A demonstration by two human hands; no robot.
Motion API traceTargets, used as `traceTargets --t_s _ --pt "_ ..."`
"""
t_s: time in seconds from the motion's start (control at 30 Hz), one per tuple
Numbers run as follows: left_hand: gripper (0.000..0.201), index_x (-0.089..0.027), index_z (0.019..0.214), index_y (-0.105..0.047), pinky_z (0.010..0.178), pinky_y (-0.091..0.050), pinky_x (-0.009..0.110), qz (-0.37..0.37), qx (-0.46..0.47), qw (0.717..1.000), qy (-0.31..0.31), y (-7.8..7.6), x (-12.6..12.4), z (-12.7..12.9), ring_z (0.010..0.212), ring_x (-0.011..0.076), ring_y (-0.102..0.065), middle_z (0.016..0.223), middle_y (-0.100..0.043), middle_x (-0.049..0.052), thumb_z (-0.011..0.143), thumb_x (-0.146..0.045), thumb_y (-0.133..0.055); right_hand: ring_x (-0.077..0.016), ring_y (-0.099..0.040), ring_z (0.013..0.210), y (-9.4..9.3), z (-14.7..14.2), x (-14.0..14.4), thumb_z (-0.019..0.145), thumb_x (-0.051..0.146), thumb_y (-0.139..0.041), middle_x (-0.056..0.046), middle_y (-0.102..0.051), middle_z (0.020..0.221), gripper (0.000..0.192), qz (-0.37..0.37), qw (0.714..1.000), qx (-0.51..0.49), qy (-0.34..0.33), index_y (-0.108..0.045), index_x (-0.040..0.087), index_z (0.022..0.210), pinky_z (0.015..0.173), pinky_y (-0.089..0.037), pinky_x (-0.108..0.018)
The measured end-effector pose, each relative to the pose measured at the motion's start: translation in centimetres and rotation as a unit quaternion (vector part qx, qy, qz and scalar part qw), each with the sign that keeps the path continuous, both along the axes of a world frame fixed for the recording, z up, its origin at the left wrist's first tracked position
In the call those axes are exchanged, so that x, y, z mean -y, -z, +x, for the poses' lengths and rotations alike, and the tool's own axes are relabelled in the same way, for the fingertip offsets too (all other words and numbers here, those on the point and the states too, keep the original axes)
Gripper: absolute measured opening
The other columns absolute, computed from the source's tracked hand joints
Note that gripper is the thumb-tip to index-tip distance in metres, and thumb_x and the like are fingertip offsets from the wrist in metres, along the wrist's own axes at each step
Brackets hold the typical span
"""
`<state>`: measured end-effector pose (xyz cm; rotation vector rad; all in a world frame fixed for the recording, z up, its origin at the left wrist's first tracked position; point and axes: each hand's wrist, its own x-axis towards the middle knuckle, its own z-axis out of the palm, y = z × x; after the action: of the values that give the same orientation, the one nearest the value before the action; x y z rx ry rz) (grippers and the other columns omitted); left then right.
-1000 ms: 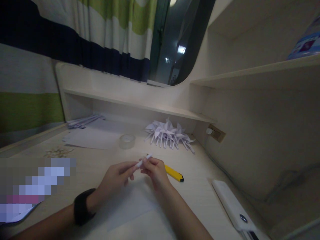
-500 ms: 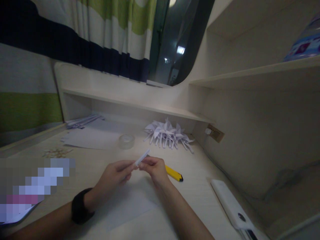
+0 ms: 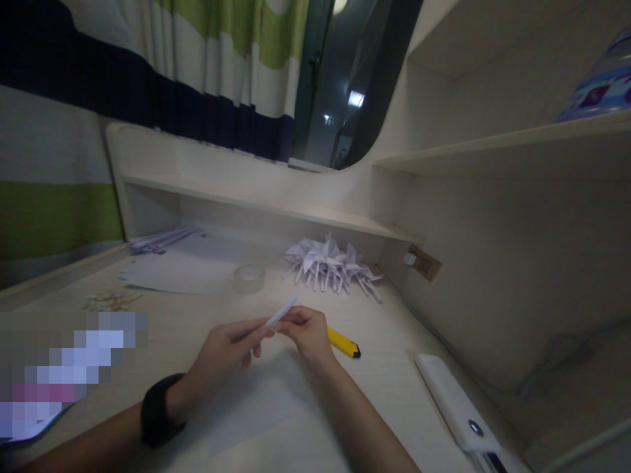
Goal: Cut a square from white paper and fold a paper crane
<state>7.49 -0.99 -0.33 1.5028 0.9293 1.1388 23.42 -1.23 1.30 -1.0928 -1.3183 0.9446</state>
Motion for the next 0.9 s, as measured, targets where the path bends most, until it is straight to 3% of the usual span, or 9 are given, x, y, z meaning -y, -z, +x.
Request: traceTargets --t_s 0.1,0.17,0.23,0.33,0.4,0.5,0.57,0.73,0.9 --pt "0.041 -0.016 0.1 -0.072 0.034 -0.029 0.019 -0.006 -0.019 1.0 0.002 0.2 -0.3 -0.2 0.035 0.0074 -0.038 0.049 -0.052 -0.003 0.076 -0.047 -0.061 -0.018 -0.065 0.063 0.2 0.0 -0.3 0.056 0.02 -0.078 -0.001 -0.07 0.071 0.037 0.035 0.999 0.005 0.031 -0.064 0.02 0.09 0.063 -0.053 -0.03" --pt "0.041 -0.016 0.101 -0.072 0.035 -0.028 0.018 -0.011 -0.023 1.0 0.016 0.3 -0.6 -0.3 0.036 0.0072 -0.037 0.049 -0.05 -0.004 0.076 -0.047 -0.061 -0.0143 -0.062 0.064 0.6 0.3 -0.6 0.054 0.017 -0.079 -0.002 -0.068 0.09 0.064 0.087 0.995 0.02 0.05 -0.055 0.024 0.112 0.062 -0.053 -0.027" --pt "0.041 -0.015 0.099 -0.072 0.036 -0.026 0.018 -0.018 -0.024 0.998 0.048 0.4 -0.9 -0.5 0.038 0.007 -0.036 0.048 -0.048 -0.004 0.077 -0.047 -0.061 -0.0133 -0.061 0.071 1.0 0.8 -0.9 0.054 0.015 -0.08 -0.005 -0.061 0.11 0.075 0.152 0.984 0.073 0.059 -0.05 0.028 0.121 0.065 -0.052 -0.027" --pt "0.039 -0.013 0.094 -0.073 0.038 -0.024 0.018 -0.013 -0.037 0.994 0.097 0.3 -1.3 -0.8 0.038 0.007 -0.034 0.045 -0.045 -0.005 0.079 -0.046 -0.06 -0.0197 -0.058 0.095 1.0 1.6 -1.1 0.056 0.017 -0.082 -0.006 -0.056 0.116 0.057 0.247 0.95 0.185 0.057 -0.062 0.028 0.108 0.081 -0.048 -0.033" --pt "0.035 -0.015 0.089 -0.074 0.041 -0.029 0.019 0.026 -0.058 0.992 0.108 -0.1 -1.4 -0.8 0.042 0.0088 -0.039 0.048 -0.052 -0.003 0.079 -0.044 -0.059 -0.023 -0.055 0.103 0.7 2.0 -1.0 0.06 0.021 -0.081 -0.007 -0.059 0.112 0.037 0.283 0.928 0.239 0.043 -0.069 0.027 0.094 0.088 -0.044 -0.037" --pt "0.03 -0.018 0.084 -0.075 0.057 -0.043 0.024 0.098 -0.083 0.986 0.11 -0.5 -1.4 -0.9 0.06 0.0156 -0.056 0.068 -0.069 0.003 0.081 -0.041 -0.057 -0.0234 -0.056 0.101 0.2 2.1 -0.8 0.066 0.024 -0.078 -0.006 -0.064 0.105 0.014 0.293 0.91 0.292 0.018 -0.073 0.028 0.078 0.087 -0.043 -0.038" --pt "0.031 -0.018 0.083 -0.075 0.066 -0.045 0.027 0.119 -0.097 0.981 0.115 -0.5 -1.5 -1.0 0.071 0.02 -0.061 0.078 -0.073 0.005 0.082 -0.04 -0.054 -0.023 -0.057 0.097 0.0 2.0 -0.6 0.069 0.024 -0.077 -0.005 -0.066 0.099 0.006 0.298 0.903 0.308 0.004 -0.073 0.028 0.071 0.085 -0.043 -0.038" --pt "0.034 -0.018 0.086 -0.076 0.065 -0.044 0.028 0.114 -0.119 0.978 0.129 -0.2 -1.8 -1.2 0.072 0.0219 -0.062 0.077 -0.073 0.004 0.083 -0.042 -0.052 -0.0211 -0.059 0.086 -0.1 1.5 -0.1 0.076 0.023 -0.07 -0.005 -0.069 0.086 0.006 0.289 0.91 0.295 -0.03 -0.073 0.027 0.071 0.08 -0.045 -0.036" --pt "0.033 -0.018 0.09 -0.076 0.048 -0.033 0.021 0.095 -0.134 0.98 0.112 -0.2 -1.6 -1.4 0.047 0.013 -0.046 0.051 -0.059 -0.001 0.082 -0.041 -0.054 -0.0196 -0.06 0.074 0.1 1.0 0.1 0.075 0.026 -0.071 -0.005 -0.068 0.073 0.005 0.237 0.934 0.267 -0.027 -0.072 0.023 0.071 0.074 -0.046 -0.033"
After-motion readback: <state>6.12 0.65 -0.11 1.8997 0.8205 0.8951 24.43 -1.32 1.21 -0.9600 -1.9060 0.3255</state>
